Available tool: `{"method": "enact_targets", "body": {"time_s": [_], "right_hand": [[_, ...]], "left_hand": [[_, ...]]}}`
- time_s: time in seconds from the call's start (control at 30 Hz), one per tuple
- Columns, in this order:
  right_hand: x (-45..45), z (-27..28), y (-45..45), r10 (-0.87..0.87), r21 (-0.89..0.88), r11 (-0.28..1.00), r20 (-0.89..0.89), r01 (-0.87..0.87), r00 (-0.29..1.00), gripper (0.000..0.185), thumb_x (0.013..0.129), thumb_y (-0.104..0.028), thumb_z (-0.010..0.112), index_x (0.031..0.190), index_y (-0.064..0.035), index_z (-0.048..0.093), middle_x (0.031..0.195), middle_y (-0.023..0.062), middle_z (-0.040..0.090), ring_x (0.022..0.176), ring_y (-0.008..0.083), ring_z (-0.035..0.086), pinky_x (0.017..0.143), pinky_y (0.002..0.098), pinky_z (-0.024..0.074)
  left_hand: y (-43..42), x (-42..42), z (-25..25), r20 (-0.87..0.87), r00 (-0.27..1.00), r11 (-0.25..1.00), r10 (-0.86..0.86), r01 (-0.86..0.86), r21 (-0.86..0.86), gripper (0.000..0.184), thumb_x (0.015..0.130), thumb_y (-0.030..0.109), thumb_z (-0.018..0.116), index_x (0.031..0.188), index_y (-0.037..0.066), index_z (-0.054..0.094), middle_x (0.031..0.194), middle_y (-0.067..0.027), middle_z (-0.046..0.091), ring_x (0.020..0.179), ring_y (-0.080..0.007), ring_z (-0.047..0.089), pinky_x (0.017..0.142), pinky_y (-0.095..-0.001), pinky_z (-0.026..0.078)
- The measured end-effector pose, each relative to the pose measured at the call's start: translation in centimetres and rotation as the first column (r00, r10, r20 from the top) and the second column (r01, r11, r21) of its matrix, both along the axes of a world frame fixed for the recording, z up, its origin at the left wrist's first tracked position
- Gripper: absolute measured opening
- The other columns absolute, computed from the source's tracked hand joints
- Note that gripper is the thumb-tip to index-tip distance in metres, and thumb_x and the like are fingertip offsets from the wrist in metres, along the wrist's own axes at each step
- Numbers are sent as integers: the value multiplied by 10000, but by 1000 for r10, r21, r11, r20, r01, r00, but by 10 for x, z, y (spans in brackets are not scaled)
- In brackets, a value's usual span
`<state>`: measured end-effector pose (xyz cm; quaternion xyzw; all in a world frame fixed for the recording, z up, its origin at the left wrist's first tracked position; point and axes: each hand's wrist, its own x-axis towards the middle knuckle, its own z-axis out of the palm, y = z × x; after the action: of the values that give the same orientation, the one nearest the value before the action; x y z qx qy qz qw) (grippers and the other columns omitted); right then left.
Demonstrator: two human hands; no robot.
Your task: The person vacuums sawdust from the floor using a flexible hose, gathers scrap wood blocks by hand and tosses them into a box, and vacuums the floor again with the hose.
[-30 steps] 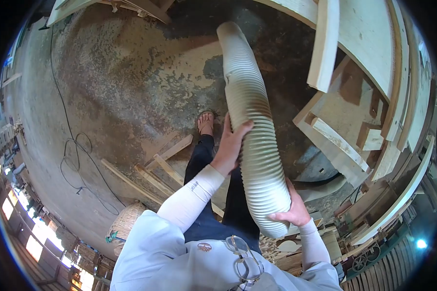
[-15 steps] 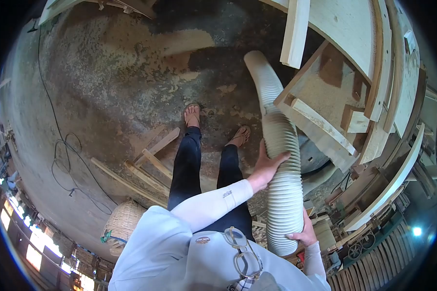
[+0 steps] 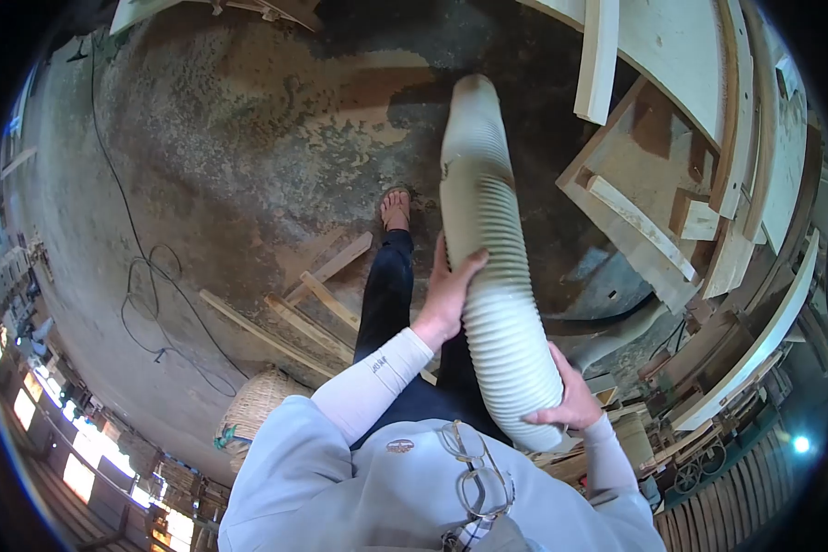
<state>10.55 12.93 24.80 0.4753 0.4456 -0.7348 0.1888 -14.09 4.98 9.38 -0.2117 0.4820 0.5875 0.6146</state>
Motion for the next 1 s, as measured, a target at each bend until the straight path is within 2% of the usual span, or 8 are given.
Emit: {"method": "enact_targets", "body": {"time_s": [0.23, 0.4, 0.53, 0.67, 0.73, 0.87, 0.93, 1.0], "right_hand": [[-75, -43, 11, 157, 77, 986, -99, -149, 983, 1311, 630, -450, 1003, 1657, 13, 334, 1529, 249, 592, 1432, 337, 583, 1212, 426, 426], [-126, -68, -1, 339, 177, 935, -185, -308, 922, 1308, 645, -474, 976, 1657, 37, 323, 1549, 287, 567, 1433, 396, 577, 1215, 450, 435], [-144, -68, -16, 287, 225, 946, -244, -234, 926, 1276, 659, -463, 967, 1644, 42, 332, 1567, 288, 542, 1455, 388, 552, 1225, 446, 424], [-118, -70, -34, 286, 236, 945, -257, -226, 923, 1335, 663, -468, 967, 1678, 11, 243, 1571, 288, 530, 1467, 397, 535, 1221, 459, 431], [-102, -53, -36, 295, 236, 941, -220, -242, 930, 1369, 667, -483, 960, 1699, -16, 192, 1565, 309, 529, 1452, 414, 545, 1218, 464, 438], [-50, -20, -51, 299, 76, 954, -106, -292, 948, 1385, 673, -513, 943, 1717, -41, 166, 1553, 319, 543, 1419, 416, 580, 1213, 460, 447], [-15, -6, -68, 211, 39, 977, -75, -208, 975, 1378, 672, -516, 943, 1719, -54, 176, 1559, 304, 546, 1422, 409, 580, 1206, 460, 450], [22, 13, -79, 153, 4, 988, -16, -153, 988, 1369, 668, -513, 944, 1720, -70, 190, 1568, 287, 545, 1432, 406, 571, 1214, 459, 439]], "left_hand": [[-26, -88, -11, -126, 989, 996, 79, -85, -42, 758, 1050, 316, 666, 1649, 65, 274, 1488, -205, 536, 1317, -307, 614, 1129, -459, 545], [-73, -141, -15, -148, 978, 985, 148, -160, -69, 666, 1065, 461, 606, 1511, -15, 468, 1394, -205, 648, 1259, -302, 675, 1093, -443, 577], [-78, -163, -7, -72, 981, 974, 182, -189, -124, 662, 1055, 481, 620, 1498, 4, 500, 1402, -187, 655, 1228, -297, 696, 1063, -443, 599], [-79, -140, -6, -3, 988, 983, 156, -155, -102, 656, 1060, 486, 611, 1499, 10, 506, 1421, -177, 650, 1249, -306, 687, 1086, -456, 584], [-87, -124, -6, 42, 994, 993, 106, -103, -63, 696, 1059, 472, 635, 1557, 28, 438, 1466, -168, 607, 1357, -308, 605, 1156, -465, 512], [-103, -75, -2, 108, 994, 995, -19, 29, -95, 732, 1061, 462, 656, 1616, 73, 379, 1526, -150, 559, 1374, -296, 586, 1154, -474, 506], [-101, -40, 5, -48, 988, 975, -149, 139, -175, 703, 1067, 474, 646, 1575, 32, 445, 1464, -148, 630, 1375, -277, 598, 1171, -446, 490], [-98, -16, 10, -6, 977, 954, -215, 208, -216, 756, 1058, 487, 679, 1603, 30, 421, 1507, -133, 603, 1379, -268, 592, 1176, -430, 477]]}}
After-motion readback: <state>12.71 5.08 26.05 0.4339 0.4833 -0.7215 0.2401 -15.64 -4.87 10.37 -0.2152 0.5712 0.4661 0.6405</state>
